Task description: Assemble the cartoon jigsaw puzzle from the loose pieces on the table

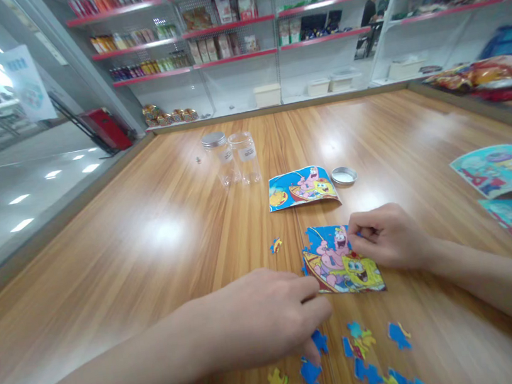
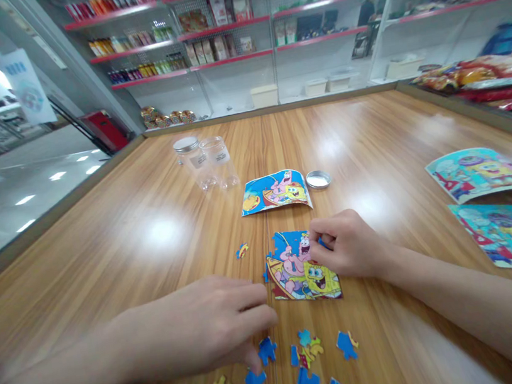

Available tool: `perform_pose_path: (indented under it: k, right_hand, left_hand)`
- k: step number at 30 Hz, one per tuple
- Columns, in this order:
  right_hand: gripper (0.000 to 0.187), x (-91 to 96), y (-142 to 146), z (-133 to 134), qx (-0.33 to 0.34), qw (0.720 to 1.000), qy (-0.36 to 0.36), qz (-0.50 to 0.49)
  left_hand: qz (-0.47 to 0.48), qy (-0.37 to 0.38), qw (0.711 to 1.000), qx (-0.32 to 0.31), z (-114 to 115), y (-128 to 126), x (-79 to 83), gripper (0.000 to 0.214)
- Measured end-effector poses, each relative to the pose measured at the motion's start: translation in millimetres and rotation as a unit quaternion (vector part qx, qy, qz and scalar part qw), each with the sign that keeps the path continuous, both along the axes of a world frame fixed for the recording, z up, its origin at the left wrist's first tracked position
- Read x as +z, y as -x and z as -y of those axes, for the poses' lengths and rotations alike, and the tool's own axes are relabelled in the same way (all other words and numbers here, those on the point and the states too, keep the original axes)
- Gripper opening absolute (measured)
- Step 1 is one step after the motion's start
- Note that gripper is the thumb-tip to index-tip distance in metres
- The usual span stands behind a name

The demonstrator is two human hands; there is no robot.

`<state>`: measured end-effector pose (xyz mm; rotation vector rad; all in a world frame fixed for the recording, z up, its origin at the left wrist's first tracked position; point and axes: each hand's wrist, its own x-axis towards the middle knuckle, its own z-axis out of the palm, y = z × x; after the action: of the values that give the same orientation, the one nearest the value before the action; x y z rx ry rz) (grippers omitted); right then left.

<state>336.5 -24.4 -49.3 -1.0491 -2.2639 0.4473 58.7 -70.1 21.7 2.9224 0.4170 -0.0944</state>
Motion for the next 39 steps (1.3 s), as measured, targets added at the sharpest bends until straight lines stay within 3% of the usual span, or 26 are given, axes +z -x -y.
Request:
perform_pose_path:
  k: [5,13,17,24,29,33,39]
  right_hand:
    - [0.013,-0.7,1,0,0.001,1.000,0.001,-0.014]
    - [0.013,-2.1,1,0,0.001,1.000,-0.002,-0.006]
    - [0.013,-2.7,0,-1,0.000,1.000,-0.006,-0.003]
    - [0.012,-1.1,1,0,0.008,1.000,-0.010,0.015]
    - [0.013,-0.6,3,0,0.013,0.998,-0.001,0.067]
    - [0.013,-1.1,3,-2,-0.005,0.996,0.003,0.088]
    - [0.013,-1.8,2,-3,-0.010,0.995,-0.001,0.099]
  left_hand:
    - [0.021,0.015,1.000,-0.015,6,-4,-17.7,0.016]
    - [0.084,0.010,0.996,0.008,-10,0,-34.8,0.013]
    - [0.100,-0.031,0.995,0.001,-16,2,-38.7,0.009]
    - [0.182,-0.120,0.971,0.101,-40,13,-50.6,0.022]
    - [0.249,-0.084,0.953,0.149,-56,20,-64.8,0.014]
    - [0.284,-0.069,0.948,0.127,-52,18,-64.9,0.010]
    - [0.276,-0.059,0.959,0.040,-47,16,-57.9,0.008]
